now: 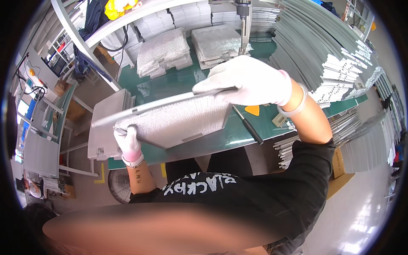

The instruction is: Assemble metal frames onto mesh filters and secure them using an electric screwdriver.

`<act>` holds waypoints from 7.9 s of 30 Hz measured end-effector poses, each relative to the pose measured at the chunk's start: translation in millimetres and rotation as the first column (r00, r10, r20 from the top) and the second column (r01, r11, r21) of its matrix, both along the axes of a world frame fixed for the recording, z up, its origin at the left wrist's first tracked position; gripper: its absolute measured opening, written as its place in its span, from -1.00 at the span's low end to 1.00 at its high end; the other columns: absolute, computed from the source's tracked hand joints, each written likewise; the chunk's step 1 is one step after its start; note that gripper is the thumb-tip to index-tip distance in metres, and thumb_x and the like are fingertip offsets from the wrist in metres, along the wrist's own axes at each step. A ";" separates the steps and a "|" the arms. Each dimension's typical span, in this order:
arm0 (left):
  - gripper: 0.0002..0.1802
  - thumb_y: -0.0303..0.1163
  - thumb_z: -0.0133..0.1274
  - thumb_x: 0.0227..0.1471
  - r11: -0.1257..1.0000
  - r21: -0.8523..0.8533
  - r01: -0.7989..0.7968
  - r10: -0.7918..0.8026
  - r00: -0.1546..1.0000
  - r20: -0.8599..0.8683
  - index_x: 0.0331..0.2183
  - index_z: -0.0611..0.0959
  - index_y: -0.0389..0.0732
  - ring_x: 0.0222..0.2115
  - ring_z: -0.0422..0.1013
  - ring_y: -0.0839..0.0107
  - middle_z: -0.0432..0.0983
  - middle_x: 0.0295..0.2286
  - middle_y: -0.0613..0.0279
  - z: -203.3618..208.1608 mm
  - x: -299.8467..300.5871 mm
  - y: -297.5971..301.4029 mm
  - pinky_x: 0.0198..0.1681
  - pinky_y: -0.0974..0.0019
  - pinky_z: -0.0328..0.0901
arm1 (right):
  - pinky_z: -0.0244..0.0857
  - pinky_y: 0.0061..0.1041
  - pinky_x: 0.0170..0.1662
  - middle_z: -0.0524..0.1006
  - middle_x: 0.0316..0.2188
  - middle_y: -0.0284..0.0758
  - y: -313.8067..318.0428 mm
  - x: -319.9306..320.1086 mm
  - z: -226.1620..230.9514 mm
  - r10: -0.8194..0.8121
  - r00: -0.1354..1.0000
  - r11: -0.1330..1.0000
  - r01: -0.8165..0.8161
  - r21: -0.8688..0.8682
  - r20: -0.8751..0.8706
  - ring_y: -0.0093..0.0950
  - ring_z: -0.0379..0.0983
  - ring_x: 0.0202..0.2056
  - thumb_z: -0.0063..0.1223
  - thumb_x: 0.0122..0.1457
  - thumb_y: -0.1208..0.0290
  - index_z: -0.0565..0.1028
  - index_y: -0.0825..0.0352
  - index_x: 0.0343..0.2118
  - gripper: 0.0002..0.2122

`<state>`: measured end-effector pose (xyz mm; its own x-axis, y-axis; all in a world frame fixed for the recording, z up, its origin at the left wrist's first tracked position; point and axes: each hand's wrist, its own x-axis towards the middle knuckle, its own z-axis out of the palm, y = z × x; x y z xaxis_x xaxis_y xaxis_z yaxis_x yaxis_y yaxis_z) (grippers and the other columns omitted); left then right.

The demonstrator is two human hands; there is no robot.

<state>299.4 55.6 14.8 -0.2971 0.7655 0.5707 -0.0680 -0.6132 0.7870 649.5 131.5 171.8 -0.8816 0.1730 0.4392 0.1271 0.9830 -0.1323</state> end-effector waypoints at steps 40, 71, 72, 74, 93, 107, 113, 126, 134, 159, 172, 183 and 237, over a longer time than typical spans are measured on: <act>-0.54 -0.39 0.29 -0.07 0.795 -0.598 0.103 -0.499 0.672 -0.548 -0.09 0.59 -0.29 -0.11 0.45 0.27 0.57 -0.16 0.12 -155.0 7.9 -14.1 0.02 0.24 0.29 | 0.35 -0.46 -0.55 0.39 -0.55 -0.32 -51.5 -26.7 2.5 -0.088 0.960 0.989 0.052 0.141 0.266 -0.37 0.43 -0.54 0.02 0.01 0.53 0.41 0.21 0.09 -0.51; -0.57 -0.36 0.19 -0.12 0.905 -0.373 0.206 -0.425 0.371 -0.826 -0.10 0.64 -0.05 -0.10 0.42 0.19 0.55 -0.19 0.23 -180.2 -5.3 8.5 -0.02 0.20 0.30 | 0.28 -0.41 -0.60 0.37 -0.56 -0.25 -69.5 -16.1 5.3 -0.020 0.940 0.998 -0.003 0.066 0.340 -0.32 0.40 -0.60 0.05 -0.02 0.51 0.37 0.23 0.13 -0.45; -0.63 -0.34 0.15 -0.12 0.921 -0.194 0.338 -0.283 0.235 -0.930 -0.17 0.68 -0.06 -0.14 0.44 0.20 0.59 -0.24 0.26 -170.1 -5.9 20.1 -0.04 0.21 0.32 | 0.20 -0.48 -0.68 0.31 -0.59 -0.33 -71.4 -15.4 -8.4 0.063 0.982 0.995 -0.077 0.071 0.179 -0.44 0.33 -0.66 0.11 -0.07 0.44 0.44 0.24 0.08 -0.47; -0.69 -0.28 0.07 -0.15 0.956 -0.096 0.277 -0.174 0.269 -0.947 -0.27 0.72 0.09 -0.21 0.44 0.21 0.60 -0.31 0.41 -211.6 -12.4 20.9 -0.15 0.21 0.34 | 0.14 -0.54 -0.70 0.24 -0.61 -0.41 -89.3 -16.2 -4.7 0.059 0.982 0.985 -0.086 0.146 0.181 -0.54 0.27 -0.67 0.14 -0.13 0.39 0.51 0.25 -0.01 -0.50; -0.90 -0.52 0.06 -0.18 0.947 -0.297 -0.122 -0.257 0.265 -0.929 -0.46 0.60 -0.19 -0.16 0.39 0.17 0.53 -0.31 0.19 -168.9 8.4 -11.4 0.00 0.17 0.25 | -0.19 -0.65 -0.71 0.08 -0.69 -0.54 -124.3 -7.7 -30.9 0.086 0.995 0.996 -0.088 0.032 0.040 -0.68 0.06 -0.71 0.20 -0.27 0.34 0.60 0.18 -0.21 -0.58; -0.79 -0.46 0.26 -0.10 0.925 0.040 0.379 -0.341 0.870 -0.355 -0.37 0.61 -0.34 -0.33 0.51 0.27 0.58 -0.39 0.06 6.2 18.6 0.7 -0.23 0.22 0.39 | 0.23 -0.46 -0.64 0.30 -0.64 -0.38 -45.5 -29.8 -7.2 -0.134 0.968 0.990 0.121 0.070 0.214 -0.41 0.33 -0.65 0.06 -0.01 0.54 0.51 0.14 0.02 -0.55; -0.70 -0.54 0.22 0.02 0.981 0.082 0.174 -0.172 0.985 -0.028 -0.16 0.57 -0.36 -0.35 0.42 0.63 0.58 -0.32 0.31 -8.0 32.9 52.5 -0.25 0.49 0.33 | 0.29 -0.41 -0.44 0.40 -0.56 -0.27 16.3 -40.1 -8.8 0.010 0.999 0.998 -0.013 0.059 0.053 -0.36 0.38 -0.55 0.09 0.01 0.61 0.43 0.37 0.11 -0.50; -0.58 -0.62 0.08 0.00 0.987 -0.003 0.161 -0.157 0.954 -0.254 -0.04 0.48 -0.37 -0.21 0.41 0.50 0.51 -0.21 0.17 -0.7 17.5 47.4 -0.09 0.39 0.31 | 0.39 -0.34 -0.28 0.51 -0.45 -0.22 18.9 -37.1 -10.4 -0.096 0.990 0.995 0.094 0.022 0.104 -0.23 0.49 -0.41 -0.04 0.14 0.46 0.48 0.25 0.06 -0.62; -0.28 -0.70 0.22 -0.14 0.952 0.300 -0.068 0.025 0.989 0.146 0.07 0.33 -0.23 -0.22 0.42 0.45 0.46 -0.16 0.07 14.3 49.9 59.1 -0.13 0.40 0.35 | 0.34 -0.31 -0.36 0.40 -0.51 -0.24 14.5 -35.8 -13.8 0.022 1.000 0.998 -0.022 0.059 0.012 -0.24 0.40 -0.46 -0.01 -0.08 0.70 0.40 0.29 0.13 -0.41; -0.68 -0.62 0.04 0.11 0.864 0.334 -0.377 0.370 0.925 0.088 -0.05 0.56 -0.39 -0.38 0.37 0.56 0.50 -0.34 0.24 6.1 54.6 60.5 -0.26 0.53 0.27 | 0.33 -0.31 -0.27 0.42 -0.45 -0.22 14.4 -42.4 -13.3 0.026 0.999 0.999 -0.024 -0.044 0.035 -0.24 0.42 -0.39 0.05 -0.03 0.68 0.41 0.25 0.13 -0.44; -0.58 -0.66 -0.20 0.15 0.898 0.405 -0.172 0.235 0.966 -0.110 0.07 0.31 -0.31 -0.16 0.31 0.51 0.32 -0.06 0.19 -15.8 36.5 69.8 -0.11 0.49 0.22 | 0.30 -0.31 -0.20 0.50 -0.41 -0.27 -33.4 15.3 -81.5 -0.231 0.677 0.821 0.521 0.233 -0.699 -0.28 0.43 -0.37 0.11 0.00 0.59 0.51 0.37 -0.13 -0.69; -0.61 -0.52 -0.01 0.02 0.809 0.236 0.538 0.270 0.017 -0.963 -0.06 0.47 -0.13 -0.40 0.48 0.15 0.48 -0.46 0.16 162.1 95.4 53.2 -0.32 0.19 0.40 | 0.37 -0.12 -0.13 0.45 -0.25 -0.13 -48.5 51.0 -289.6 -0.920 0.224 0.167 0.966 -0.196 0.322 -0.14 0.49 -0.22 0.02 0.18 0.30 0.42 0.35 -0.17 -0.75; -0.69 -0.18 0.32 -0.38 0.756 0.578 -0.307 0.643 0.512 -0.569 -0.64 0.50 -0.04 -0.49 0.30 0.24 0.32 -0.61 0.32 18.1 187.7 90.1 -0.11 0.03 0.15 | 0.30 -0.28 -0.12 0.41 -0.24 -0.09 96.8 39.9 35.3 -0.292 0.501 0.518 0.799 0.305 -0.815 -0.24 0.39 -0.21 0.14 0.14 0.32 0.31 0.39 0.07 -0.53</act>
